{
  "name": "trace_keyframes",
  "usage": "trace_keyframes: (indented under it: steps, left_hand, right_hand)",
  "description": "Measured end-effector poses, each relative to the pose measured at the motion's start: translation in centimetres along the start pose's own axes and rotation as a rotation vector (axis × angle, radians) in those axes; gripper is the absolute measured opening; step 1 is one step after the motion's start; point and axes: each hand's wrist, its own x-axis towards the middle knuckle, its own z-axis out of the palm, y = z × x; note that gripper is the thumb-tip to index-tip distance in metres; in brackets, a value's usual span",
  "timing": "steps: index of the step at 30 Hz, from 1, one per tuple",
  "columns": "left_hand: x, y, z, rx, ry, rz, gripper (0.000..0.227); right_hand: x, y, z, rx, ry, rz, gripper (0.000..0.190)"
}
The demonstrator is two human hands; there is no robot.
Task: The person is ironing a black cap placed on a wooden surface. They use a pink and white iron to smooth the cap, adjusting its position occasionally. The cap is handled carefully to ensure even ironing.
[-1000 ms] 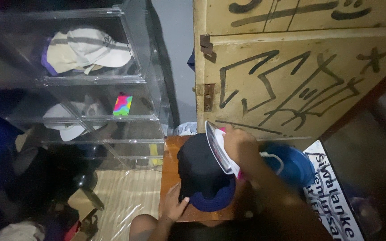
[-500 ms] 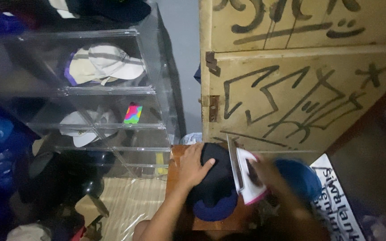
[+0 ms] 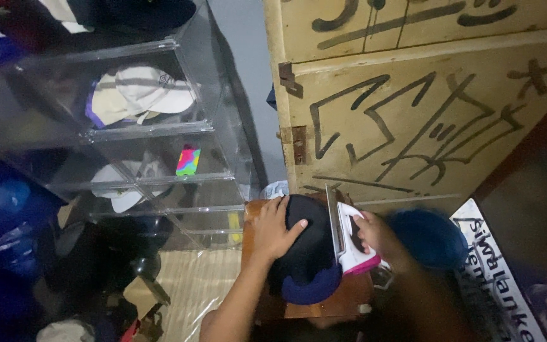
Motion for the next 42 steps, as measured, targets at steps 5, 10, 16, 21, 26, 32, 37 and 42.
trace_keyframes:
  steps: [5, 10, 16, 21, 26, 32, 37, 42]
  left_hand:
    - [0.1, -0.1, 0.4, -0.005, 0.023, 0.002, 0.080]
    - [-0.1, -0.1, 0.8, -0.002, 0.030, 0.000, 0.079]
    - [0.2, 0.6, 0.2, 0.019, 0.050, -0.049, 0.079]
    - [1.3, -1.9, 3.3, 0.087, 0.261, 0.035, 0.076]
    - [-0.1, 0.1, 1.3, 0.050, 0.151, -0.089, 0.078]
    - [-4.2, 3.0, -1.1, 0.018, 0.061, -0.352, 0.082]
    - [-5.5, 2.2, -1.1, -0.028, 0.130, -0.339, 0.085]
    - [-5.5, 0.8, -0.3, -0.108, 0.193, -0.241, 0.090]
  right_hand:
    - [-3.5, 4.8, -0.1, -0.090, 0.031, 0.101, 0.054]
    - [-3.3, 4.8, -0.1, -0.078, 0.036, 0.158, 0.052]
    - [-2.8, 0.9, 1.4, 0.040, 0.087, 0.005, 0.053]
    - [-5.4, 4.0, 2.3, 0.060, 0.098, 0.114, 0.024]
    - [-7.2, 1.9, 2.0, -0.072, 0.120, 0.081, 0.038]
    - [-3.5, -1.4, 0.9, -0.253, 0.105, -0.106, 0.036]
    - [-6.2, -7.7, 0.7, -0.489, 0.312, -0.269, 0.037]
    - [1.5, -3.6, -2.0, -0.921, 0.268, -0.032, 0.045]
